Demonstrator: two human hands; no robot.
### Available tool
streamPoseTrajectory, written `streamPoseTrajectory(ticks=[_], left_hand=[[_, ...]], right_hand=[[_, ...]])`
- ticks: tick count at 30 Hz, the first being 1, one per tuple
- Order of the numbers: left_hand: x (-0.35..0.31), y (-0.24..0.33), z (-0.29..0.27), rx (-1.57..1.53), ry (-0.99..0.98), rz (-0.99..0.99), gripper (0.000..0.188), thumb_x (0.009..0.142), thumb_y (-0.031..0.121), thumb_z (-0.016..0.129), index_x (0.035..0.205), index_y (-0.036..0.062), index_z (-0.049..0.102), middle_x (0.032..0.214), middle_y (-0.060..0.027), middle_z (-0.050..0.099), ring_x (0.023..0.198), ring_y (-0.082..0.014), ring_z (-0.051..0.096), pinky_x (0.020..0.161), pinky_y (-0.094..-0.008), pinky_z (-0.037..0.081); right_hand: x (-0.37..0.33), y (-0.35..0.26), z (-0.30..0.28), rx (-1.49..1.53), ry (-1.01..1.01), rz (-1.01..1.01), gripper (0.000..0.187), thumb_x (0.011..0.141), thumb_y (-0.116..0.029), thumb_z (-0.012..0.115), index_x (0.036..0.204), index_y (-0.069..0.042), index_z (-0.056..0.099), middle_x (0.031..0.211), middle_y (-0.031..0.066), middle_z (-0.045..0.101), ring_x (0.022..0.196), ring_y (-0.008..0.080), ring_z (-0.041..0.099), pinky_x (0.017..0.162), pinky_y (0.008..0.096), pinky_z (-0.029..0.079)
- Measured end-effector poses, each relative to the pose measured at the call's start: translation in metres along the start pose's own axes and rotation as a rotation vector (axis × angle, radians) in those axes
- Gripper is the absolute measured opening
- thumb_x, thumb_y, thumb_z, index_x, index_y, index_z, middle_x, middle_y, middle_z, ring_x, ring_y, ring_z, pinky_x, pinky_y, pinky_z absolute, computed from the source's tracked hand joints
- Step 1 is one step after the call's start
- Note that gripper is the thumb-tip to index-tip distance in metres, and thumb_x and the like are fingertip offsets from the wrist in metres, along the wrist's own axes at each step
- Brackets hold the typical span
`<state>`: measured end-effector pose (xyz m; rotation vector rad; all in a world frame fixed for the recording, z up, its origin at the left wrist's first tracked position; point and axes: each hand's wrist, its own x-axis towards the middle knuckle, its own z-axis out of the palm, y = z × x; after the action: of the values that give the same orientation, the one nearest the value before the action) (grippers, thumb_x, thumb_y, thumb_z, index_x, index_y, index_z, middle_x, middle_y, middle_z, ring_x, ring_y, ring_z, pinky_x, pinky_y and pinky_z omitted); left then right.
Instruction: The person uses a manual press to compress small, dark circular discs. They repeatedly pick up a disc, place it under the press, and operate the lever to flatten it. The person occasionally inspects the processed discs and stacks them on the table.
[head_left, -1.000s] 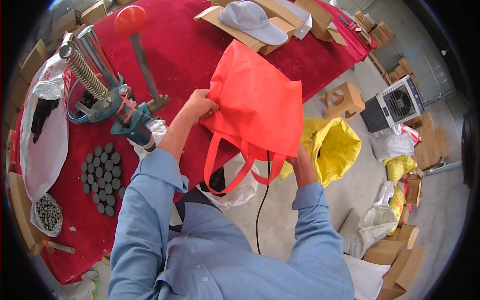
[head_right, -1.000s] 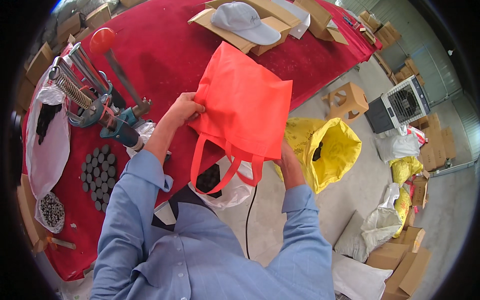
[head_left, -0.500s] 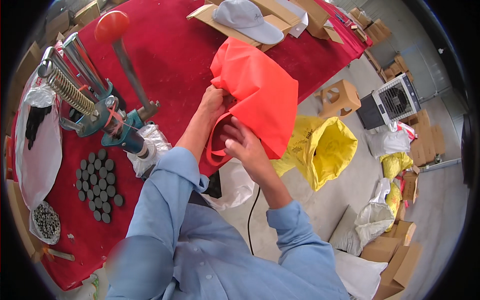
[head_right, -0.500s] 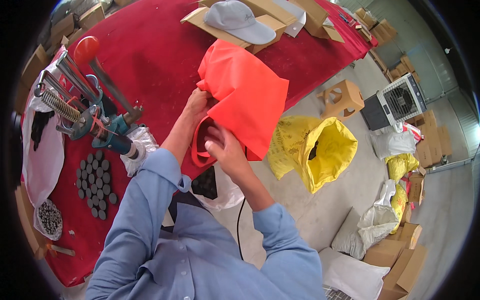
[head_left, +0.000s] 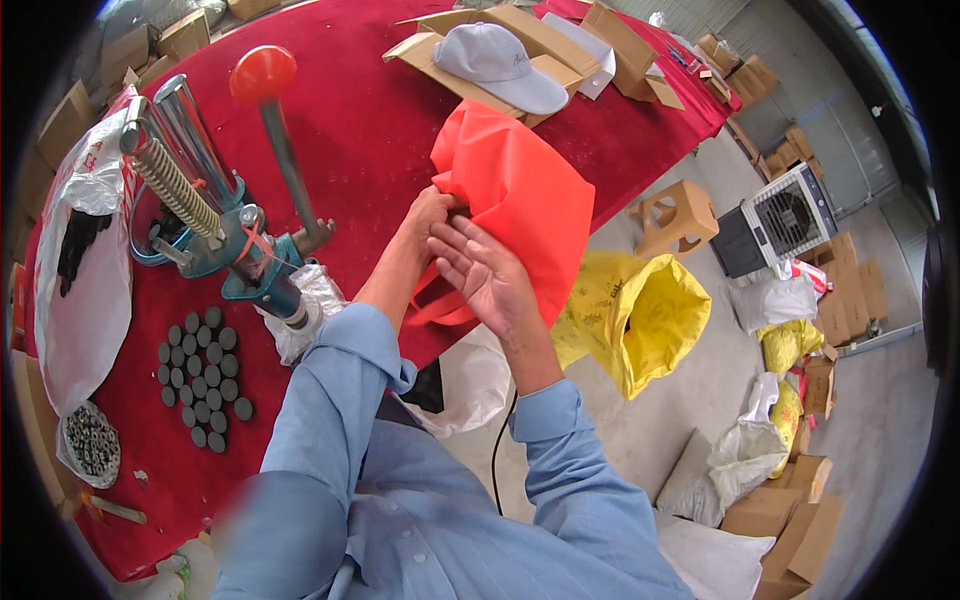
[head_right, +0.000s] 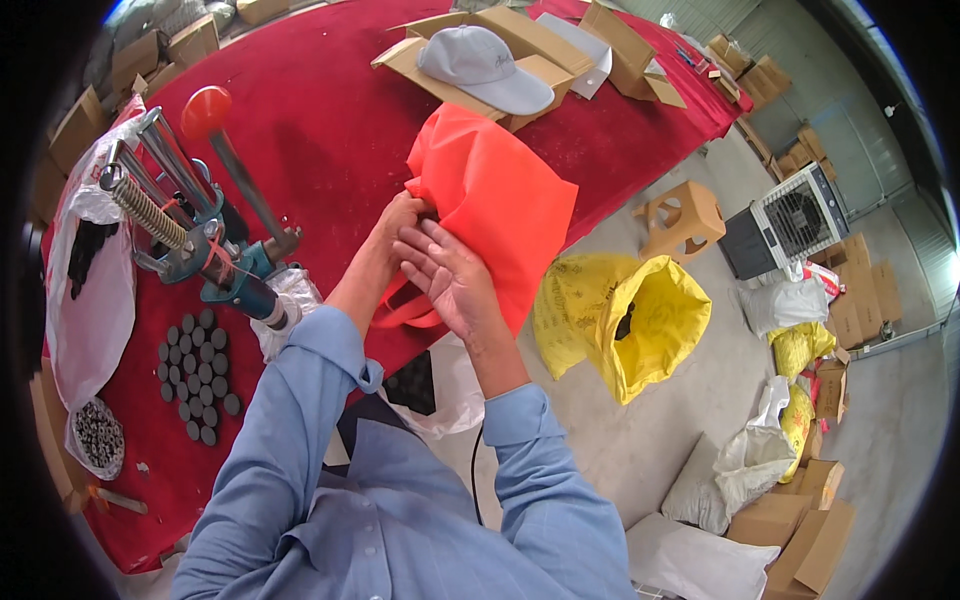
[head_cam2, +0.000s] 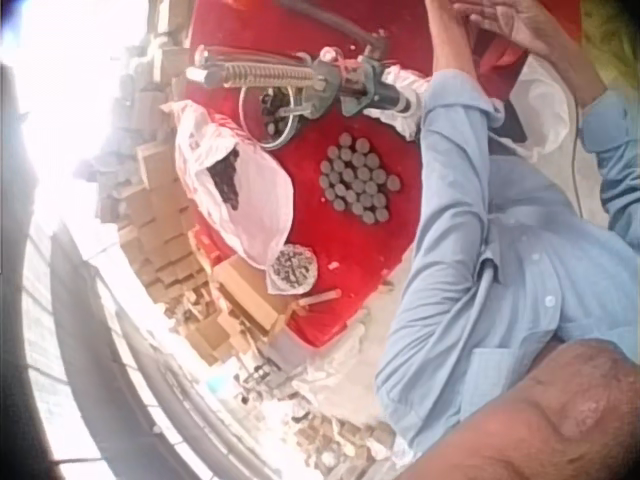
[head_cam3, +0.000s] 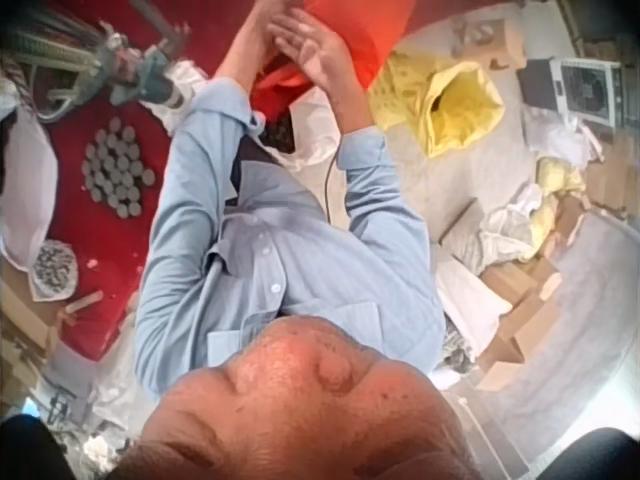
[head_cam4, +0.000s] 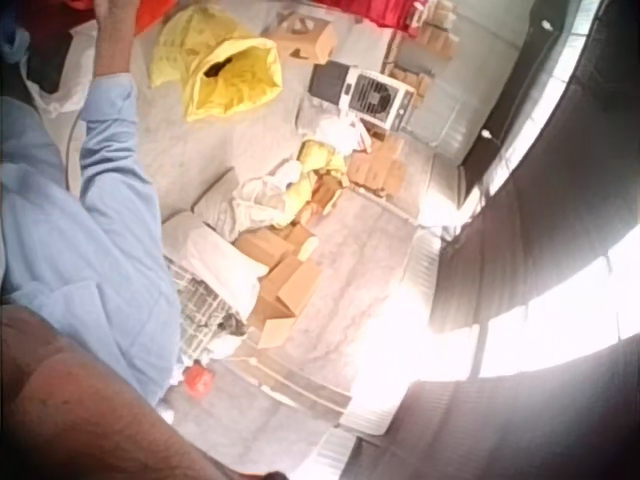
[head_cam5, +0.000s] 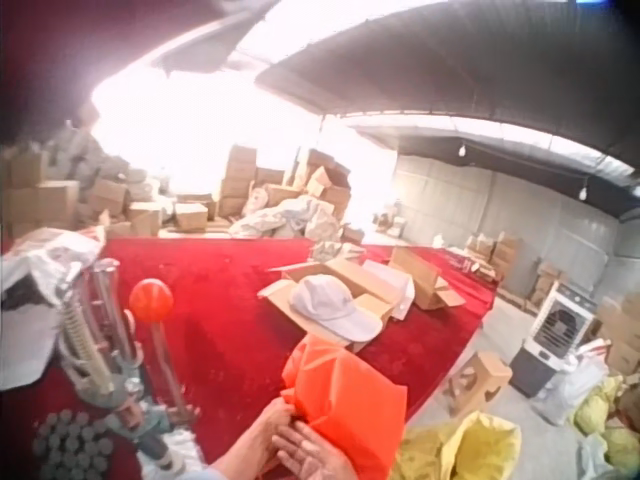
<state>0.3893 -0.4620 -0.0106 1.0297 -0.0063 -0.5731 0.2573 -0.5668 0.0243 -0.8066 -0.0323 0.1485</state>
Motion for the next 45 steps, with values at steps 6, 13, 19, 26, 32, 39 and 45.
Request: streamPoseTrajectory(ticks=[6, 13, 19, 26, 32, 39, 45], left_hand=[[0.007, 0.002, -0.016, -0.074, -0.154, 0.068, 0.029, 0.08, -0.006, 0.057, 0.105, -0.0015, 0.07, 0.097, -0.0121, 0.074, 0.079, -0.0204, 0.07, 0.073, -0.0356, 0.059], [0.012, -0.001, -0.007, -0.034, -0.242, 0.203, 0.04, 0.076, -0.013, 0.052, 0.113, -0.0078, 0.067, 0.114, -0.0137, 0.072, 0.106, -0.022, 0.069, 0.094, -0.037, 0.056], [0.011, -0.025, -0.014, -0.271, -0.192, 0.152, 0.04, 0.08, -0.013, 0.052, 0.118, -0.0064, 0.062, 0.114, -0.0108, 0.069, 0.101, -0.0227, 0.069, 0.103, -0.0412, 0.054], [-0.021, -0.04, -0.025, -0.169, 0.176, -0.006, 0.022, 0.084, -0.009, 0.056, 0.099, 0.0043, 0.064, 0.087, -0.0029, 0.062, 0.083, -0.0188, 0.064, 0.096, -0.0441, 0.057], [-0.03, -0.046, -0.028, -0.126, 0.124, 0.086, 0.043, 0.087, -0.011, 0.053, 0.127, 0.0028, 0.06, 0.119, -0.0103, 0.066, 0.107, -0.0227, 0.067, 0.104, -0.0461, 0.054], [-0.083, -0.042, -0.027, 0.1, 0.12, 0.205, 0.067, 0.09, -0.01, 0.052, 0.155, 0.0016, 0.041, 0.152, -0.0188, 0.05, 0.126, -0.0269, 0.064, 0.106, -0.0417, 0.053], [-0.107, -0.055, -0.032, 0.183, 0.136, 0.143, 0.08, 0.092, 0.007, 0.069, 0.162, 0.0011, 0.031, 0.163, -0.0275, 0.038, 0.135, -0.0319, 0.059, 0.104, -0.0428, 0.054]], right_hand=[[0.021, 0.02, -0.038, 0.231, 0.145, 0.095, 0.052, 0.102, -0.014, 0.056, 0.152, -0.006, 0.044, 0.154, 0.0149, 0.051, 0.139, 0.0298, 0.054, 0.117, 0.0501, 0.043], [0.051, 0.03, -0.091, 0.177, 0.491, 0.018, 0.021, 0.098, -0.016, 0.064, 0.117, -0.007, 0.062, 0.121, 0.0101, 0.066, 0.118, 0.0262, 0.063, 0.102, 0.0482, 0.051], [0.095, 0.04, -0.157, -1.146, 0.704, -0.311, 0.026, 0.099, -0.02, 0.063, 0.121, -0.006, 0.062, 0.115, 0.0112, 0.067, 0.104, 0.0282, 0.066, 0.093, 0.0426, 0.053], [0.072, 0.054, -0.114, -0.257, 0.72, -0.292, 0.041, 0.093, -0.002, 0.063, 0.133, -0.008, 0.057, 0.131, 0.0091, 0.06, 0.114, 0.027, 0.061, 0.1, 0.0428, 0.053], [0.022, 0.059, -0.085, 0.186, 0.603, -0.282, 0.052, 0.091, 0.013, 0.053, 0.142, 0.001, 0.05, 0.135, 0.0136, 0.056, 0.123, 0.031, 0.057, 0.112, 0.0451, 0.049], [-0.013, 0.047, -0.043, -0.325, 0.362, -0.171, 0.038, 0.094, 0.008, 0.051, 0.13, 0.006, 0.061, 0.128, 0.0138, 0.066, 0.109, 0.0183, 0.067, 0.093, 0.03, 0.055], [-0.044, 0.05, -0.023, -1.035, -0.024, 0.068, 0.023, 0.098, -0.004, 0.059, 0.114, 0.003, 0.075, 0.1, 0.0095, 0.077, 0.092, 0.018, 0.072, 0.085, 0.0313, 0.056]])
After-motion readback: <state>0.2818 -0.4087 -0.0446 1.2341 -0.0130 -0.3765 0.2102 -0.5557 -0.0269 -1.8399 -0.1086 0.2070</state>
